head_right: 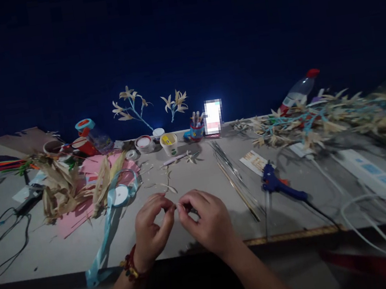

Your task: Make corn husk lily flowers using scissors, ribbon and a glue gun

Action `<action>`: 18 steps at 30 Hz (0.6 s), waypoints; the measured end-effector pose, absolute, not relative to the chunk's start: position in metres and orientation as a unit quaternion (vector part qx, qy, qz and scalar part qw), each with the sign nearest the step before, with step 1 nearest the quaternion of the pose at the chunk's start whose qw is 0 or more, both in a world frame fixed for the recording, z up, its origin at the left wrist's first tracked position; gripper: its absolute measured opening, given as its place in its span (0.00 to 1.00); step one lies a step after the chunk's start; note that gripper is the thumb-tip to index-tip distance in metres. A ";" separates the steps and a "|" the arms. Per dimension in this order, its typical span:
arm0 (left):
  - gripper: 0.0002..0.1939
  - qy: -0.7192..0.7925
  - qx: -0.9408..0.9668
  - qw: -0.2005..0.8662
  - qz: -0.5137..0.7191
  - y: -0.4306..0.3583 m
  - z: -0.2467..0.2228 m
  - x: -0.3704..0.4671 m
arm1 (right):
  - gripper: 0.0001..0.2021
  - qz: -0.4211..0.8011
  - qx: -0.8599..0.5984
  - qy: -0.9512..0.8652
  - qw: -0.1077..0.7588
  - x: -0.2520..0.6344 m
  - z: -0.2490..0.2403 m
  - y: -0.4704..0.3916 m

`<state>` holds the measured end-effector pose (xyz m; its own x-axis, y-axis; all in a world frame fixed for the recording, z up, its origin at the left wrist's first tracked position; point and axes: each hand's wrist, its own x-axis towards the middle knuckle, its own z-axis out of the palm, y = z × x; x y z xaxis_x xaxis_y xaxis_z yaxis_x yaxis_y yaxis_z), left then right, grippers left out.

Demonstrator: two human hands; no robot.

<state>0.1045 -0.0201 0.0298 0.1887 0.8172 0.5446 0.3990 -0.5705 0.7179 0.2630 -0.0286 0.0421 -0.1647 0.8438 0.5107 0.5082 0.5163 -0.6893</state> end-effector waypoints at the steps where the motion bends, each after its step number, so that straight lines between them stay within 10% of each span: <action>1: 0.06 0.410 0.739 0.215 0.490 -0.021 0.029 0.105 | 0.04 0.188 -0.455 -0.741 0.457 0.262 0.042 -0.029; 18: 0.07 0.426 0.721 0.208 0.505 -0.026 0.029 0.101 | 0.10 0.119 -0.472 -0.751 0.447 0.277 0.044 -0.033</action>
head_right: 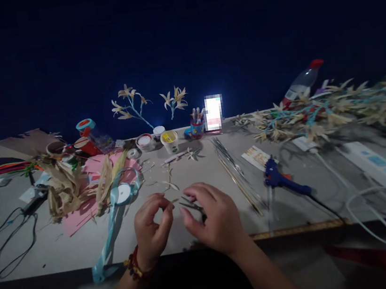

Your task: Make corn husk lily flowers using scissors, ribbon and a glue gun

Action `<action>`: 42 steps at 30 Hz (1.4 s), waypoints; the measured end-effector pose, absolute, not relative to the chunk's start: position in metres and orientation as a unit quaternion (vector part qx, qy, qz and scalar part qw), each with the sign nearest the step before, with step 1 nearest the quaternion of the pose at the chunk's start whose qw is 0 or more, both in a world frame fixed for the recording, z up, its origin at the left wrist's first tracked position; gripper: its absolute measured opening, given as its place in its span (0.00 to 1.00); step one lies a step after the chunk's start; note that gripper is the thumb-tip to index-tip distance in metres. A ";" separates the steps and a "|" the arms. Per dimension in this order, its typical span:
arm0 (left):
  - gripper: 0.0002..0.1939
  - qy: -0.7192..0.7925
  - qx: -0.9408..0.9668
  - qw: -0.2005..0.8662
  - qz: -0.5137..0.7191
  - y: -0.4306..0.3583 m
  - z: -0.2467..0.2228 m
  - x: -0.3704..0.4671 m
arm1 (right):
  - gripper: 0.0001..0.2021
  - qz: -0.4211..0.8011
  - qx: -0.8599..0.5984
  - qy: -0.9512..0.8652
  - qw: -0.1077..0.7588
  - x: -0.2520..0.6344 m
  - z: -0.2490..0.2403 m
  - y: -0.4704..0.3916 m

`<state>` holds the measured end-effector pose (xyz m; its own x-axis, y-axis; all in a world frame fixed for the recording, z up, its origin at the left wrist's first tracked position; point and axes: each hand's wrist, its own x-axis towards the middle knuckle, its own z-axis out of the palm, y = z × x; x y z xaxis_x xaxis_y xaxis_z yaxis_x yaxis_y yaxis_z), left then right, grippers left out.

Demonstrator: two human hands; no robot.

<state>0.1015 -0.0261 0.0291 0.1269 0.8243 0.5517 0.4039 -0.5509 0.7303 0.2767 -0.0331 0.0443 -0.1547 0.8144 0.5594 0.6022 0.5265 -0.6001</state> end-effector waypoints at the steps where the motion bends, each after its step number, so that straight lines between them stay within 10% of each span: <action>1: 0.08 0.425 0.724 0.205 0.503 -0.026 0.030 0.103 | 0.10 0.124 -0.466 -0.757 0.440 0.272 0.045 -0.033; 13: 0.08 0.430 0.718 0.185 0.515 -0.026 0.027 0.099 | 0.04 0.094 -0.501 -0.691 0.512 0.293 0.040 -0.031; 22: 0.12 0.377 0.754 0.091 0.531 -0.022 0.020 0.099 | 0.13 0.675 -0.376 -0.432 0.465 0.257 0.035 -0.036; 27: 0.18 0.363 0.763 0.041 0.532 -0.021 0.009 0.090 | 0.14 0.775 -0.328 -0.317 0.438 0.255 0.031 -0.032; 34: 0.13 0.408 0.708 0.142 0.559 -0.018 0.001 0.088 | 0.13 0.704 -0.379 -0.421 0.428 0.260 0.028 -0.032; 42: 0.07 0.459 0.662 0.267 0.529 -0.023 -0.023 0.074 | 0.09 0.313 -0.513 -0.731 0.324 0.287 -0.015 0.036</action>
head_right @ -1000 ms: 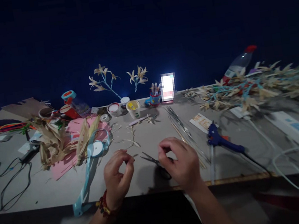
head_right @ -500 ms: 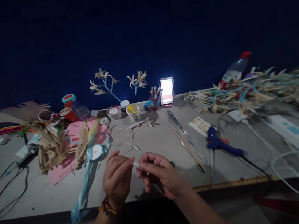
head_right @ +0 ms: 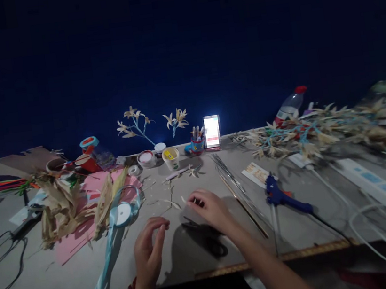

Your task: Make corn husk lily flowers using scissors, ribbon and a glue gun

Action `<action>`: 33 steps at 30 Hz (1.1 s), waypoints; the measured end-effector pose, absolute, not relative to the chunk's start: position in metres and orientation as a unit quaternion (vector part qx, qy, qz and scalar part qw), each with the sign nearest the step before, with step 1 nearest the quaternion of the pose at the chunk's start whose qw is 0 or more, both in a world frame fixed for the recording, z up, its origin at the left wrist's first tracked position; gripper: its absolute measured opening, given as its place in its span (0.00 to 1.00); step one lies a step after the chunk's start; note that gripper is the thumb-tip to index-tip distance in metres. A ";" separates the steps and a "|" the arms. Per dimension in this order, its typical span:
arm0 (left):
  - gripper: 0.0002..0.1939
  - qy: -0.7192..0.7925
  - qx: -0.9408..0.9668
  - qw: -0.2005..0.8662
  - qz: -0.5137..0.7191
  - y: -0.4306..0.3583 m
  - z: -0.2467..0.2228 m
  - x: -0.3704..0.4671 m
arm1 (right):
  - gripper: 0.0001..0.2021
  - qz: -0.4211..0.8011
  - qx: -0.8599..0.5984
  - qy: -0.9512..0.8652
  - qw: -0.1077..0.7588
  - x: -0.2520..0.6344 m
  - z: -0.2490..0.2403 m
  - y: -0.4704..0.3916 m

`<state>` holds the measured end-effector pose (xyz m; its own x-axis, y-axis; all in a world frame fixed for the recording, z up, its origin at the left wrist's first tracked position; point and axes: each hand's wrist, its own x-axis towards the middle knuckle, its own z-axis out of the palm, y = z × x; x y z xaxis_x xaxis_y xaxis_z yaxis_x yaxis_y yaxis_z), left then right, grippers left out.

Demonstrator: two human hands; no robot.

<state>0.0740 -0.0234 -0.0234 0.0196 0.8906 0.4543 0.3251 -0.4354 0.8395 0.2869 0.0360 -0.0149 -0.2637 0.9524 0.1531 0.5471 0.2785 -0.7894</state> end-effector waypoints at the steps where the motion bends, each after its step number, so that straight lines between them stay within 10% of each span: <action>1: 0.07 0.467 0.670 0.262 0.515 -0.026 -0.029 0.072 | 0.09 0.258 -0.520 -0.759 0.294 0.288 -0.020 0.050; 13: 0.10 0.514 0.691 0.295 0.414 -0.040 -0.059 0.059 | 0.08 0.159 -0.545 -0.801 0.188 0.252 -0.051 0.110; 33: 0.10 0.501 0.732 0.295 0.355 -0.018 -0.053 0.053 | 0.14 0.219 -0.524 -0.796 0.210 0.314 -0.056 -0.021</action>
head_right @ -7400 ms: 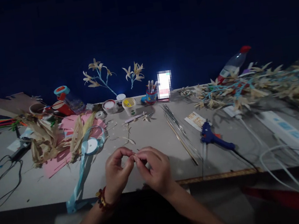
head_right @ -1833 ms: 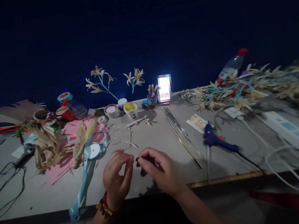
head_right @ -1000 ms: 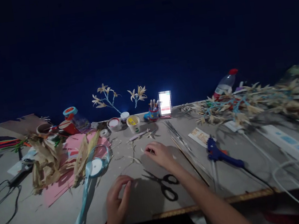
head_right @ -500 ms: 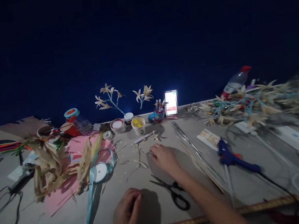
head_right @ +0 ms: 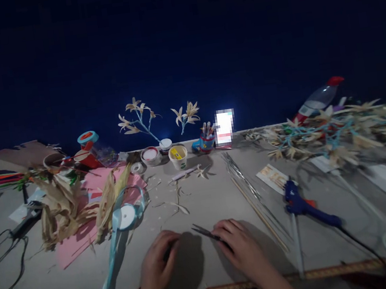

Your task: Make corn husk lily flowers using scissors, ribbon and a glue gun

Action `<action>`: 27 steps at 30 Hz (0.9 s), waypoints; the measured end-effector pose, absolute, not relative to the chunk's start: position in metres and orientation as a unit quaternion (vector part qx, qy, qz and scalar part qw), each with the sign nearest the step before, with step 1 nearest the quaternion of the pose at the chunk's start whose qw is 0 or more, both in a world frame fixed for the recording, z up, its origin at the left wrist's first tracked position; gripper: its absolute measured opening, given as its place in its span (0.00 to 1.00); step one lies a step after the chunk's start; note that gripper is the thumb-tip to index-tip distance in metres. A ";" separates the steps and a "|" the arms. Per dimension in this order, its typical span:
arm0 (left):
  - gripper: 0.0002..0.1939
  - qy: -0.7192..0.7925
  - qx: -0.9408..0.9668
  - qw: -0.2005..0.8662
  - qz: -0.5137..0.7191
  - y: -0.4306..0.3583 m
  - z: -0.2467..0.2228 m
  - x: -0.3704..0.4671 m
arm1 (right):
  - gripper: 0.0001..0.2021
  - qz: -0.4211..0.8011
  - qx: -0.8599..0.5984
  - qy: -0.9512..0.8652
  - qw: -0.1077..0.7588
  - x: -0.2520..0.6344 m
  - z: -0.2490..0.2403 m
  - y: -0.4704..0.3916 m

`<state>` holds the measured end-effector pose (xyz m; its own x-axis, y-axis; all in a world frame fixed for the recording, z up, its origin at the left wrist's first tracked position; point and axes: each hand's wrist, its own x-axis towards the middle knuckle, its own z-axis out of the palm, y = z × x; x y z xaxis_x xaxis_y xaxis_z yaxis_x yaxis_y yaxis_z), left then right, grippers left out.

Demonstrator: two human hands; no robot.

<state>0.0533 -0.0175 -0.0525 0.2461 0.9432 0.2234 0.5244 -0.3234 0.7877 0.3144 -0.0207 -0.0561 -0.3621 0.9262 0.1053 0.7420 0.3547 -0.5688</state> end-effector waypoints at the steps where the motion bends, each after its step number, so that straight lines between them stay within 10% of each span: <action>1: 0.11 0.498 0.753 0.273 0.333 -0.010 -0.051 0.053 | 0.14 0.213 -0.526 -0.794 0.219 0.315 -0.057 -0.020; 7: 0.12 0.491 0.845 0.101 0.187 0.048 -0.039 0.064 | 0.14 0.186 -0.550 -0.775 0.249 0.324 -0.061 -0.016; 27: 0.08 0.456 0.889 -0.008 0.046 0.081 -0.050 0.031 | 0.12 0.185 -0.539 -0.769 0.288 0.333 -0.070 -0.019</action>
